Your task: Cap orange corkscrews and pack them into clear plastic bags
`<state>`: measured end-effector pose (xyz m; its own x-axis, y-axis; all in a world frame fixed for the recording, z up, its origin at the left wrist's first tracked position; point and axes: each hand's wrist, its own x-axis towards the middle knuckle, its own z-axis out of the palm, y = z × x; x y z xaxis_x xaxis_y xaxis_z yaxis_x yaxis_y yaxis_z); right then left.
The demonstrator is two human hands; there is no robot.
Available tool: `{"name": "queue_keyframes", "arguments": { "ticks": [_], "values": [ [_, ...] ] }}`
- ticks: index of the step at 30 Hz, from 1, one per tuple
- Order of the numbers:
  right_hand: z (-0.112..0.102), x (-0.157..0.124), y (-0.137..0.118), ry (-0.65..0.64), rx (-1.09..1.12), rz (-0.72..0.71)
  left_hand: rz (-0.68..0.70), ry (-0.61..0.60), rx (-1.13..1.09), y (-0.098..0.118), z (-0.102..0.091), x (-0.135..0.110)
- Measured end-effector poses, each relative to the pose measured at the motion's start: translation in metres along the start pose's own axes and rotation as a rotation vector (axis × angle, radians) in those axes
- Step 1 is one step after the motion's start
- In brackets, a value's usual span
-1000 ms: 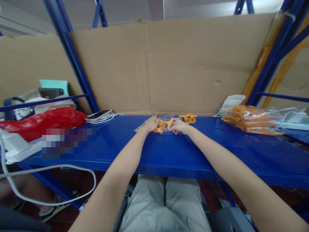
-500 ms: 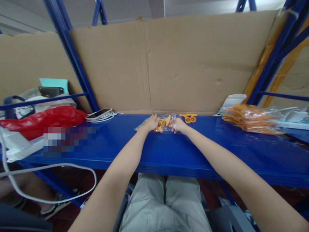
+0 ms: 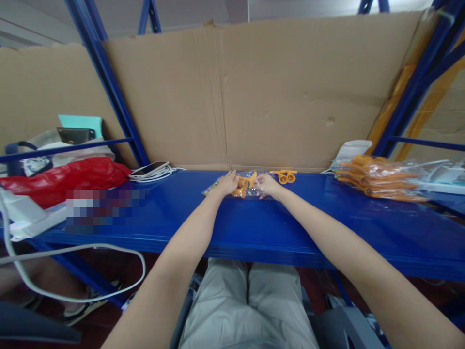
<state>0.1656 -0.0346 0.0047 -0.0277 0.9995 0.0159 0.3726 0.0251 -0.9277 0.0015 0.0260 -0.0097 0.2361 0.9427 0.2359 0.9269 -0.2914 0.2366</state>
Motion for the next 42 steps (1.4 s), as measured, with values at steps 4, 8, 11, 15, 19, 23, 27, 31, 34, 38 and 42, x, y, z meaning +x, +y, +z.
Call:
{"name": "queue_keyframes", "arguments": {
  "ticks": [4, 8, 11, 15, 19, 23, 27, 31, 34, 38, 42],
  "values": [
    [-0.001, 0.0, 0.0, -0.093, -0.042, -0.064, 0.004, 0.001, -0.007, 0.001, 0.001, 0.0],
    [-0.003, -0.002, 0.0, -0.139, -0.08, -0.096, 0.027, -0.021, -0.003, 0.002, 0.001, -0.001],
    [-0.003, -0.004, -0.001, -0.172, -0.09, -0.108, 0.037, -0.035, -0.002, 0.002, 0.0, -0.001],
    [-0.004, -0.004, -0.001, -0.186, -0.1, -0.096, 0.034, -0.026, -0.009, 0.002, 0.0, -0.002],
    [-0.004, -0.004, -0.001, -0.205, -0.128, -0.081, 0.034, 0.058, -0.038, 0.006, -0.004, -0.006],
    [-0.004, -0.003, -0.001, -0.196, -0.13, -0.089, -0.003, 0.181, -0.08, 0.013, -0.013, -0.011],
    [-0.003, -0.003, -0.001, -0.147, -0.09, -0.1, -0.027, 0.213, -0.041, 0.019, -0.019, -0.014],
    [-0.003, -0.003, -0.002, -0.15, -0.09, -0.103, -0.03, 0.139, 0.007, 0.02, -0.014, -0.013],
    [-0.003, -0.003, -0.002, -0.185, -0.103, -0.112, -0.04, 0.098, 0.008, 0.017, -0.007, -0.01],
    [-0.003, -0.004, -0.003, -0.215, -0.097, -0.115, -0.051, 0.085, 0.008, 0.015, -0.003, -0.007],
    [-0.003, -0.004, -0.003, -0.265, -0.087, -0.125, -0.047, 0.081, 0.014, 0.013, -0.004, -0.006]
  ]
}}
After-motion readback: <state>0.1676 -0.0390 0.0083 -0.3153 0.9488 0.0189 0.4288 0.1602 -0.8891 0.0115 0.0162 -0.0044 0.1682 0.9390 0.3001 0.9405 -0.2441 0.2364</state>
